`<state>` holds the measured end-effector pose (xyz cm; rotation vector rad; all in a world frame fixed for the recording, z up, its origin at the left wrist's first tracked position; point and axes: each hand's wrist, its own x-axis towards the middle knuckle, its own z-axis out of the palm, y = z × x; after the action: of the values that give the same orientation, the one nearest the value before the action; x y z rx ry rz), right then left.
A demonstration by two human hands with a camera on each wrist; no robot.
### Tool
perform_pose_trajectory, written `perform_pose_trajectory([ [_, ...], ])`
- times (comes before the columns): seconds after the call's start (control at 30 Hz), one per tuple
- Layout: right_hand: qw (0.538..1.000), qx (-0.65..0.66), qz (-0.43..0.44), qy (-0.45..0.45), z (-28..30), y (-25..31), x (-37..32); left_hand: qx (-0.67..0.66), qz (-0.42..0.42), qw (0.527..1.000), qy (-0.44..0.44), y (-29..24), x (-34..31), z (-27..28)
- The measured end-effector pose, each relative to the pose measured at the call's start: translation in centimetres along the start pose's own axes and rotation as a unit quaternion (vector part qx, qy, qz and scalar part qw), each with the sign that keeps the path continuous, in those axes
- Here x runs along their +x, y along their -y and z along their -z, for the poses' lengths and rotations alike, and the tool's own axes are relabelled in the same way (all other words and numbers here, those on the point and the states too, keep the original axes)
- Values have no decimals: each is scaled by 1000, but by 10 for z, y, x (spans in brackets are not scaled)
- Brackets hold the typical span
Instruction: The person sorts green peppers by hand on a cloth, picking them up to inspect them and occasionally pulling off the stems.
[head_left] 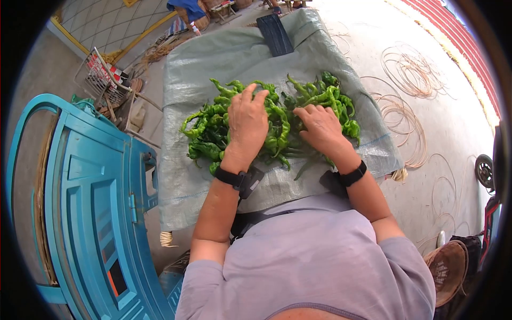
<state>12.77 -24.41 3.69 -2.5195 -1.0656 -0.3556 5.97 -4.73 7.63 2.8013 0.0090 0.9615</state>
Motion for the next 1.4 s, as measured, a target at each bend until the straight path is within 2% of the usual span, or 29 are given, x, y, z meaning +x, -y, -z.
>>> perform_pose_trajectory([
  [0.17,996,-85,25,16,-12,-1,7,-49,-4,997,52,-10,-8,-10],
  [0.37,998,-59,-8,32,-2,4,10,-45,-39,996,73,-18,-18,-18],
  [0.57,995,15,9,-101,-9,-4,10,-46,-40,996,60,-12,-22,-23],
  [0.6,989,74,-20,-128,-7,-4,11,-58,-30,996,65,-13,-22,-23],
  [0.67,962,191,-77,-181,-3,0,15,-82,-9,994,74,-16,-21,-19],
  [0.77,927,341,-109,-108,21,9,13,-143,4,988,64,-21,-20,-14],
  [0.83,898,415,-103,-103,20,10,11,-158,-16,986,53,-22,-22,-15],
  [0.97,816,564,-120,-49,17,5,12,-188,-24,982,27,-30,-22,-7],
  [1.07,796,590,-130,-35,22,3,11,-215,78,973,41,-32,-16,4],
  [1.1,797,587,-138,-37,24,1,10,-198,60,978,-36,-30,-15,2],
  [1.17,800,578,-155,-40,29,-2,9,-165,76,979,-88,-24,-12,4],
  [1.23,782,604,-116,-101,20,0,10,-118,91,979,-140,-16,-8,5],
  [1.27,771,616,-96,-131,16,3,11,-136,104,974,-148,-16,-7,5],
  [1.37,796,601,-22,-70,23,24,11,-183,134,961,-156,-24,-7,8],
  [1.4,852,513,7,-109,25,22,9,-175,102,969,-140,-24,-9,8],
])
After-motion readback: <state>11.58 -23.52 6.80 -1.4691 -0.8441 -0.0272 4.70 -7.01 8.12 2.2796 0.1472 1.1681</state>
